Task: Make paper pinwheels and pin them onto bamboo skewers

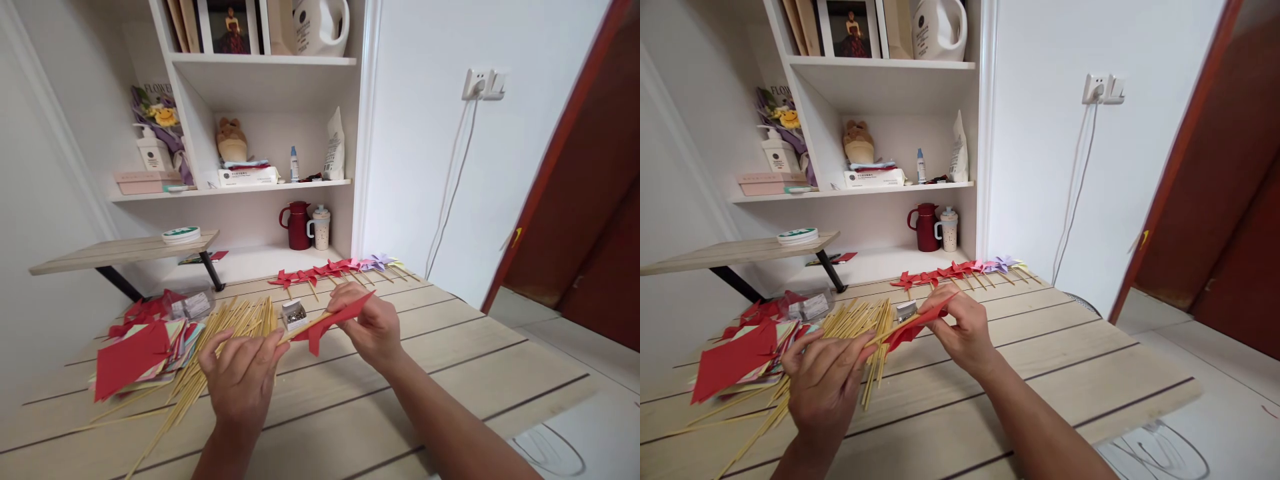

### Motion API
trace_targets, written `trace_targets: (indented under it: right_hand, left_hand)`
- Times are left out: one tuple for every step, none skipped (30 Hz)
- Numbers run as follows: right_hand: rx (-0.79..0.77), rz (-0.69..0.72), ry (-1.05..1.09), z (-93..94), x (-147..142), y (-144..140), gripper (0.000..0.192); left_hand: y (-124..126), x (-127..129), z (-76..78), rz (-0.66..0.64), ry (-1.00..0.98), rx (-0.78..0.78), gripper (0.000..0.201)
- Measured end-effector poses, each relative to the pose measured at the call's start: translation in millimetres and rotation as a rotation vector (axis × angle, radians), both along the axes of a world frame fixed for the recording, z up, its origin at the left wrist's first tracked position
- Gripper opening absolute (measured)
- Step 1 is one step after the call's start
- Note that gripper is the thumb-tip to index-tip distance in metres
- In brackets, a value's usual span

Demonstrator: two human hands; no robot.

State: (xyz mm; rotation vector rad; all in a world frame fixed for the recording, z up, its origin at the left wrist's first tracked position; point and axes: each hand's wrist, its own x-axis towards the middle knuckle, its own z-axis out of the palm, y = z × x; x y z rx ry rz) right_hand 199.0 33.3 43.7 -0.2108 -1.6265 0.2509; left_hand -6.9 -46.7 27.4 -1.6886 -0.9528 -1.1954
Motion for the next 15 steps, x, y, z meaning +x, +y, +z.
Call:
trace_targets:
  right_hand:
    - [-0.002,-0.001,0.0,-0.2,-0.1,0.1,0.011]
    - [-0.002,0.0,0.0,-0.4,-0.2,0.3,0.011]
    - [0.0,0.004,0.001,-0.6,-0.4,0.6,0.011]
    - [0.001,0.01,0.002,-0.7,-0.5,1.1,0.011]
    - [-0.003,0.015,0.003,-0.9,-0.7,1.7,0.011]
    - [-0.013,0.02,0.0,-1.1,-0.7,2.7,0.01]
    - [-0.03,0.027,-0.009,-1.3,-0.7,3.9,0.009]
    - [-0.054,0.034,-0.024,-1.5,-0.6,5.5,0.008]
    - [-0.081,0.04,-0.045,-1.9,-0.3,7.3,0.007]
    - [-0.103,0.046,-0.067,-2.3,0.0,9.4,0.006]
    - [-0.115,0.051,-0.085,-3.0,0.4,11.6,0.006]
    - [-0.117,0.054,-0.096,-3.7,0.9,13.6,0.006]
    - [-0.114,0.056,-0.102,-4.6,1.3,15.5,0.007]
    - [-0.111,0.058,-0.106,-5.5,1.6,17.0,0.011]
    - [-0.11,0.06,-0.108,-6.6,1.8,18.1,0.016]
  left_hand:
    - [-0.1,0.4,0.2,-0.002,-0.002,-0.002,0.006]
    - [0.1,0.5,0.3,-0.002,-0.002,-0.005,0.006]
    - [0.5,0.4,0.1,0.0,-0.001,-0.006,0.006]
    - [1.1,0.1,-0.3,0.002,-0.002,-0.006,0.006]
    - [2.0,-0.2,-0.8,0.001,-0.005,-0.006,0.006]
    - [3.0,-0.5,-1.4,-0.002,-0.014,-0.008,0.006]
    - [4.2,-0.7,-2.0,-0.007,-0.027,-0.018,0.005]
    - [5.4,-0.8,-2.5,-0.013,-0.042,-0.035,0.005]
    - [6.6,-0.7,-3.0,-0.018,-0.058,-0.057,0.005]
    - [7.6,-0.6,-3.5,-0.022,-0.069,-0.077,0.006]
    - [8.4,-0.4,-3.9,-0.022,-0.073,-0.09,0.007]
    - [9.1,-0.3,-4.4,-0.019,-0.072,-0.094,0.007]
    - [9.5,-0.3,-4.8,-0.015,-0.066,-0.087,0.007]
    - [9.8,-0.4,-5.2,-0.008,-0.059,-0.073,0.007]
    - [10.0,-0.6,-5.6,0.001,-0.055,-0.058,0.007]
